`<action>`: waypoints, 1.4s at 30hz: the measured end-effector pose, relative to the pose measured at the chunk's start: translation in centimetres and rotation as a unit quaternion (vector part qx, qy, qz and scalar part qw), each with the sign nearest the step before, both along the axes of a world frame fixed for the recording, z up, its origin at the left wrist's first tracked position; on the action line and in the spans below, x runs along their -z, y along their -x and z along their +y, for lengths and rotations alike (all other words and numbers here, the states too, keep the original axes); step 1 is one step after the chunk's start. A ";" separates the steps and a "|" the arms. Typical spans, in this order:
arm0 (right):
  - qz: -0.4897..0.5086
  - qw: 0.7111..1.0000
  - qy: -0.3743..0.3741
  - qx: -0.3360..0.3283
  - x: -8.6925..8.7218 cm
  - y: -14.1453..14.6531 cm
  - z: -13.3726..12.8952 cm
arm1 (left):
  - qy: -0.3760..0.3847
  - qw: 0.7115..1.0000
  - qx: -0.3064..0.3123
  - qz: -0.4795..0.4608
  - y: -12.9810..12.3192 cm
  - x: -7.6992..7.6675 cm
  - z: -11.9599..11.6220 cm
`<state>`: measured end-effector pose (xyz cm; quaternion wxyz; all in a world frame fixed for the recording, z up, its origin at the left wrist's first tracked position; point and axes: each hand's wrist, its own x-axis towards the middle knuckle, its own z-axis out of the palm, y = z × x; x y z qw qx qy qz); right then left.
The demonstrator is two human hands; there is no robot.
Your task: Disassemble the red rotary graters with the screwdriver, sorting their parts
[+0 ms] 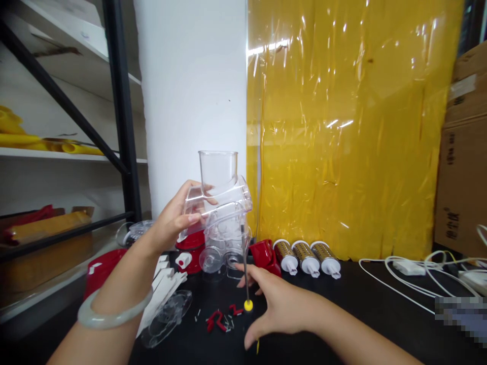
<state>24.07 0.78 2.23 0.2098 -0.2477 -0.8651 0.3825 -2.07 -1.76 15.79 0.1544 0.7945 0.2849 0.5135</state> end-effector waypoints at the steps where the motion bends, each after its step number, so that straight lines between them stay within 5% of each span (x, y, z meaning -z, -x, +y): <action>1: 0.002 1.000 0.010 -0.027 -0.1 -0.1 -0.1 | 0.000 1.000 0.000 0.000 0.0 0.0 0.0; 3: 0.003 0.998 0.039 -0.055 -0.1 -0.1 -0.2 | 0.000 1.000 0.000 0.000 0.0 0.0 0.0; 8: 0.006 1.000 0.018 0.021 0.2 0.0 0.0 | -0.001 1.000 -0.001 0.000 -0.1 -0.1 -0.1; 13: 0.008 0.999 0.034 -0.020 0.0 0.2 0.0 | 0.000 1.000 0.001 0.000 -0.1 -0.1 -0.1; 19: 0.027 0.998 0.045 0.040 0.6 0.6 0.3 | 0.006 1.000 0.001 -0.004 -0.3 -0.2 -0.2; 25: 0.035 0.990 0.083 -0.104 -0.4 -0.2 0.0 | 0.003 1.000 0.005 -0.005 -0.3 -0.2 -0.2; 27: 0.040 0.992 0.087 -0.078 -0.1 0.0 0.0 | 0.005 1.000 0.005 -0.003 -0.3 -0.2 -0.1; 31: 0.026 0.999 -0.019 0.042 0.4 0.2 0.1 | 0.003 1.000 -0.002 0.000 -0.3 -0.2 -0.2; 38: 0.033 0.996 0.046 -0.071 -1.0 -0.1 -0.7 | -0.001 1.000 -0.002 -0.002 -0.4 -0.3 -0.4; 42: 0.025 0.999 -0.002 0.036 -0.8 0.4 -0.7 | 0.004 1.000 -0.005 0.000 -0.4 -0.3 -0.3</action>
